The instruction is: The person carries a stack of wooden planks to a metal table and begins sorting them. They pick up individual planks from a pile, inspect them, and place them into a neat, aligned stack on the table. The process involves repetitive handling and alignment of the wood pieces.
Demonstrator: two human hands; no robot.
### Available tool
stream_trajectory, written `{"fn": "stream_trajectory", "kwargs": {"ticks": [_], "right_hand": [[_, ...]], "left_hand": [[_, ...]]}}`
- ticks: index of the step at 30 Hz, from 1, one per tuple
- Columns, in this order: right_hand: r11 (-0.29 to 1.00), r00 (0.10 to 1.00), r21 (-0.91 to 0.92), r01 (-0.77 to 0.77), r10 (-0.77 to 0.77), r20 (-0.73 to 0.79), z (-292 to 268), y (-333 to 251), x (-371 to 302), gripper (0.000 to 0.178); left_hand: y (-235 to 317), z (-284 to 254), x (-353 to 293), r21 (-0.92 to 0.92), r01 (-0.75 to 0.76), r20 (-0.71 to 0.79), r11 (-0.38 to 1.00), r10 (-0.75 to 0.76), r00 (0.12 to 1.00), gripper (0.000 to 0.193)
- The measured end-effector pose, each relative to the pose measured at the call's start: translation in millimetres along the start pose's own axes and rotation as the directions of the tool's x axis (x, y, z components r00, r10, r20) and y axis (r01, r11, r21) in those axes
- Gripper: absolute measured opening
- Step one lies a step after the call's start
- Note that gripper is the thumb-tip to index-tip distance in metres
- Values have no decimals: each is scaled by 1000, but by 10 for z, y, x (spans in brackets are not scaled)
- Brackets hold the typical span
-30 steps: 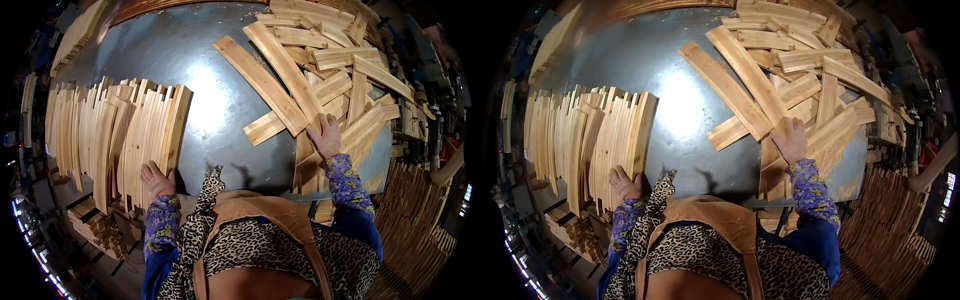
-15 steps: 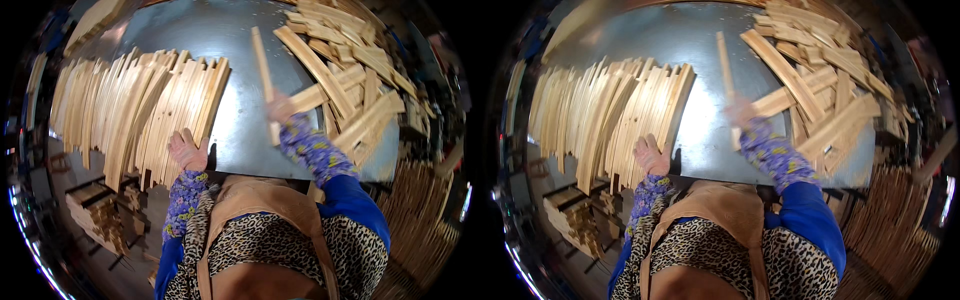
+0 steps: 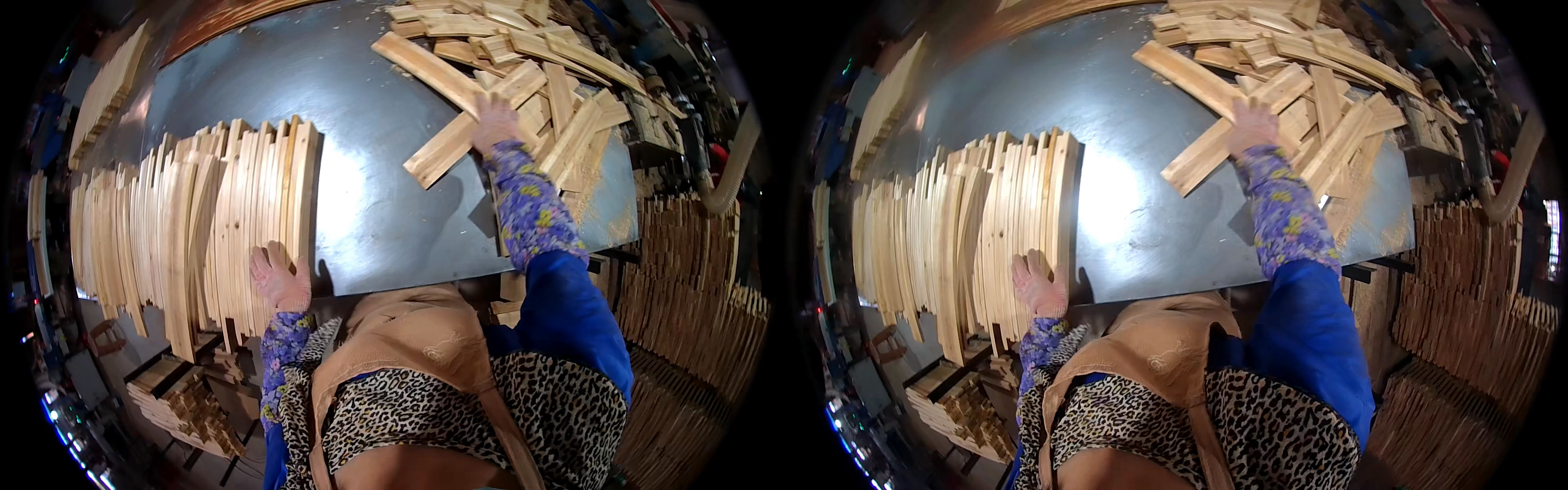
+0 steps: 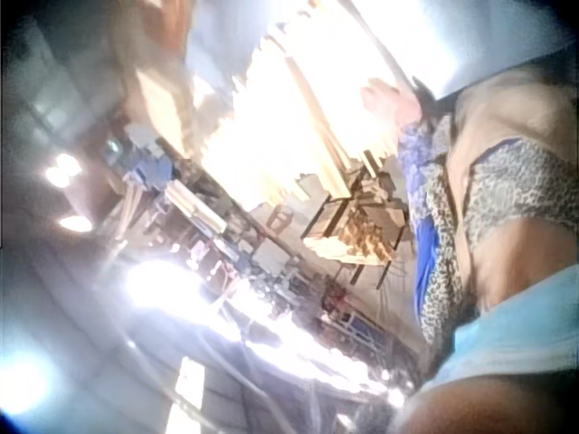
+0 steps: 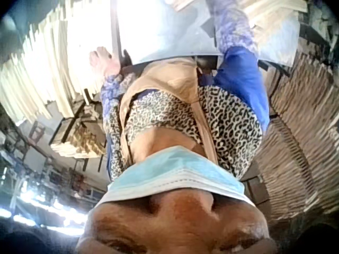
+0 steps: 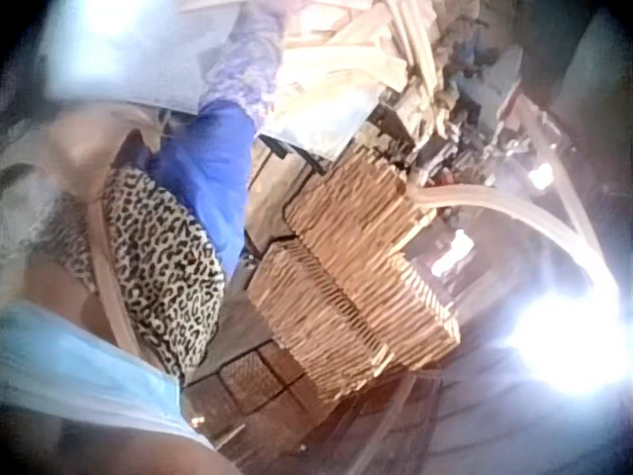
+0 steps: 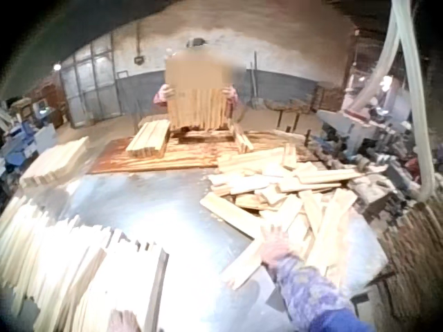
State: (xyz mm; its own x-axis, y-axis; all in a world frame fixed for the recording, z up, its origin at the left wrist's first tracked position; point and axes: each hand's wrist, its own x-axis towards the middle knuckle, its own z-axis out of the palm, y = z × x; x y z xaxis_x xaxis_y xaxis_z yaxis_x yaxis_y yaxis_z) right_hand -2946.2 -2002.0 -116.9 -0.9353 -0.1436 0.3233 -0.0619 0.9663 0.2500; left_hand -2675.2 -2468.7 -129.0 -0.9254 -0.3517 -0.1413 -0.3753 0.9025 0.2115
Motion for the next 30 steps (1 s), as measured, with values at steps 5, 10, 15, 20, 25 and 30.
{"fn": "stream_trajectory", "kwargs": {"ticks": [5,10,15,20,25,30], "right_hand": [[835,763,388,-390,57,644,-619,-41,-148,56],[352,361,489,-798,-370,856,-660,-840,-931,52],[-375,263,290,-881,121,957,630,-590,-785,35],[-515,494,476,-713,114,862,852,-602,-467,51],[-300,641,683,-666,238,730,5,-1550,-961,52],[583,429,569,-580,-376,822,-695,-2718,-1720,96]], "left_hand": [[926,300,196,-678,26,179,735,131,975,74],[1756,673,381,-637,770,720,-13,344,602,62],[1570,535,413,-808,510,560,296,114,821,38],[853,248,64,-341,7,61,940,14,998,31],[286,90,-226,-70,-62,-138,996,52,989,30],[161,-128,-366,-280,81,48,957,-71,996,38]]}}
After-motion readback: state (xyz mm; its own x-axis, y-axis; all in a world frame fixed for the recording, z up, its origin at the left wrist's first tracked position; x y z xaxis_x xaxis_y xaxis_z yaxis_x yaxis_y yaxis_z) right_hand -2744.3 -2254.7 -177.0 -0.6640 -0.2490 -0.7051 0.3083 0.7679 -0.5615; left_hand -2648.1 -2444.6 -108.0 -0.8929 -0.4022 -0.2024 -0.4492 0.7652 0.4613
